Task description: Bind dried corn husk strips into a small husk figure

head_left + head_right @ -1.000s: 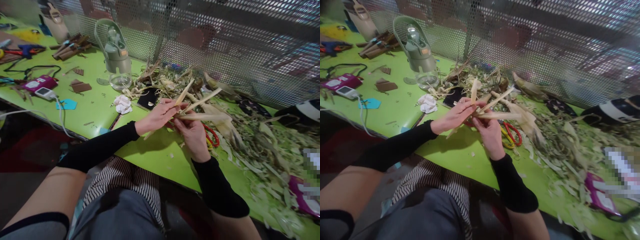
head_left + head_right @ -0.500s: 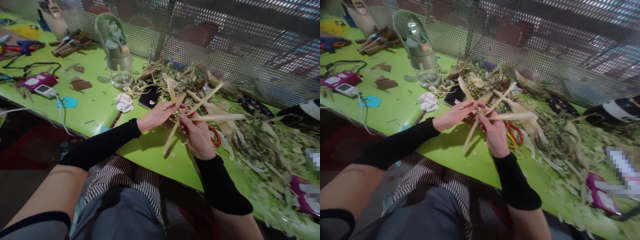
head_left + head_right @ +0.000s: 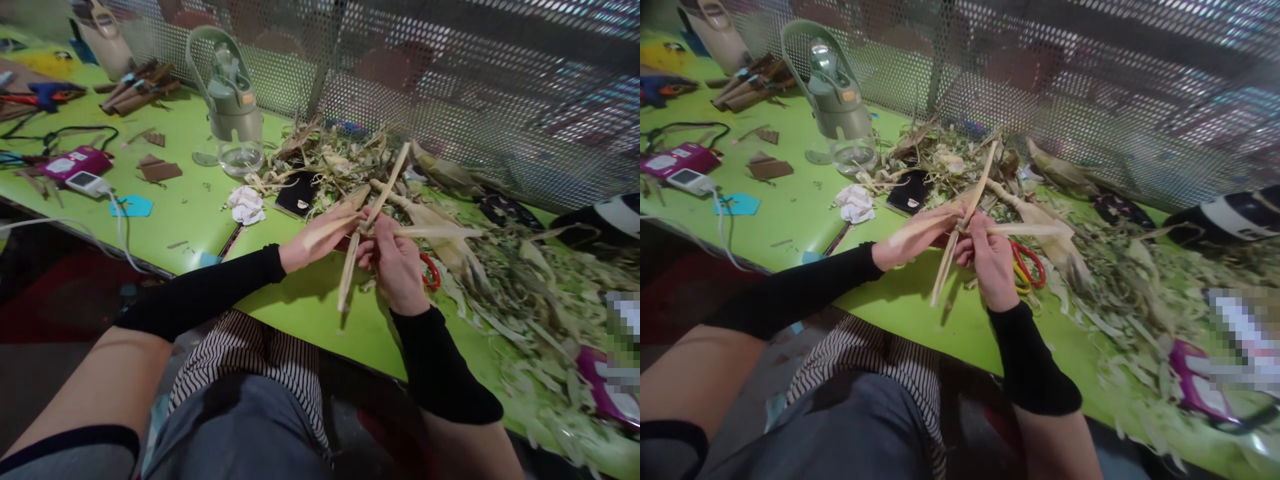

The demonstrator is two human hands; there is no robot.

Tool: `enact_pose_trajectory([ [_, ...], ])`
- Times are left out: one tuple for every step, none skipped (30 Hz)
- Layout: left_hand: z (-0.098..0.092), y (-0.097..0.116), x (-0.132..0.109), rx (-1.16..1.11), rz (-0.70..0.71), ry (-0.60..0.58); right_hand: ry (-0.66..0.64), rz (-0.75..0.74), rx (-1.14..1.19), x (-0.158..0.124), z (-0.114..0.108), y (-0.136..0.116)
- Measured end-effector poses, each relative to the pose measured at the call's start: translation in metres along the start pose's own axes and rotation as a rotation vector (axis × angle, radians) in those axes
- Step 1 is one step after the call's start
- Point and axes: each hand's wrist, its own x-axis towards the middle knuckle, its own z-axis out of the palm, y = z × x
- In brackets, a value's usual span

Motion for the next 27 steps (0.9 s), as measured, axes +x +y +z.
enact_pose_trajectory([
  [0.0,0.001,-0.001,-0.012,0.01,0.008,0.027,-0.019,-0.031,0.0,-0.001,0.0],
  [0.0,0.003,-0.002,-0.012,0.017,0.009,0.056,-0.05,-0.056,0.001,-0.002,0.001],
  [0.0,0.005,-0.003,0.002,0.023,0.001,0.078,-0.086,-0.074,0.001,-0.003,0.002],
  [0.001,0.007,-0.005,0.024,0.029,-0.011,0.094,-0.122,-0.085,0.002,-0.003,0.003],
  [0.001,0.009,-0.007,0.049,0.032,-0.028,0.101,-0.15,-0.093,0.003,-0.003,0.004],
  [0.001,0.012,-0.009,0.077,0.025,-0.047,0.103,-0.165,-0.102,0.003,-0.002,0.005],
  [0.001,0.014,-0.011,0.106,0.006,-0.069,0.098,-0.163,-0.112,0.003,-0.002,0.006],
  [0.001,0.016,-0.013,0.128,-0.018,-0.09,0.092,-0.149,-0.116,0.004,-0.001,0.007],
  [0.0,0.017,-0.013,0.143,-0.044,-0.108,0.085,-0.125,-0.107,0.004,0.0,0.007],
  [0.0,0.018,-0.014,0.153,-0.063,-0.118,0.081,-0.097,-0.082,0.004,0.001,0.006],
  [-0.001,0.019,-0.013,0.163,-0.07,-0.119,0.077,-0.072,-0.047,0.004,0.001,0.006],
  [-0.002,0.02,-0.013,0.176,-0.063,-0.111,0.075,-0.057,-0.008,0.004,0.001,0.004],
  [-0.003,0.02,-0.012,0.196,-0.049,-0.097,0.072,-0.05,0.024,0.004,0.001,0.003],
  [-0.004,0.02,-0.011,0.225,-0.032,-0.081,0.066,-0.047,0.045,0.004,0.0,0.001],
  [-0.005,0.02,-0.01,0.262,-0.009,-0.07,0.057,-0.042,0.053,0.003,0.0,-0.001],
  [-0.006,0.02,-0.01,0.312,0.018,-0.071,0.047,-0.032,0.051,0.003,-0.001,-0.002],
  [-0.006,0.02,-0.01,0.376,0.045,-0.087,0.035,-0.02,0.046,0.003,-0.002,-0.004],
  [-0.006,0.02,-0.011,0.44,0.07,-0.11,0.026,-0.009,0.043,0.003,-0.002,-0.005],
  [-0.006,0.02,-0.011,0.491,0.09,-0.133,0.023,-0.004,0.041,0.002,-0.002,-0.005],
  [-0.005,0.019,-0.012,0.52,0.099,-0.155,0.026,-0.006,0.043,0.002,-0.002,-0.006],
  [-0.004,0.018,-0.013,0.521,0.097,-0.17,0.032,-0.014,0.049,0.002,-0.002,-0.006],
  [-0.003,0.016,-0.013,0.493,0.081,-0.179,0.039,-0.025,0.058,0.002,-0.002,-0.005],
  [-0.003,0.013,-0.013,0.442,0.056,-0.178,0.044,-0.037,0.067,0.002,-0.001,-0.005],
  [-0.002,0.011,-0.012,0.385,0.02,-0.172,0.043,-0.046,0.074,0.002,-0.001,-0.005],
  [-0.001,0.008,-0.012,0.335,-0.024,-0.161,0.035,-0.051,0.076,0.002,-0.001,-0.005],
  [0.0,0.006,-0.011,0.294,-0.073,-0.142,0.026,-0.051,0.073,0.002,-0.001,-0.004],
  [0.001,0.005,-0.011,0.265,-0.121,-0.123,0.02,-0.048,0.067,0.003,-0.001,-0.004],
])
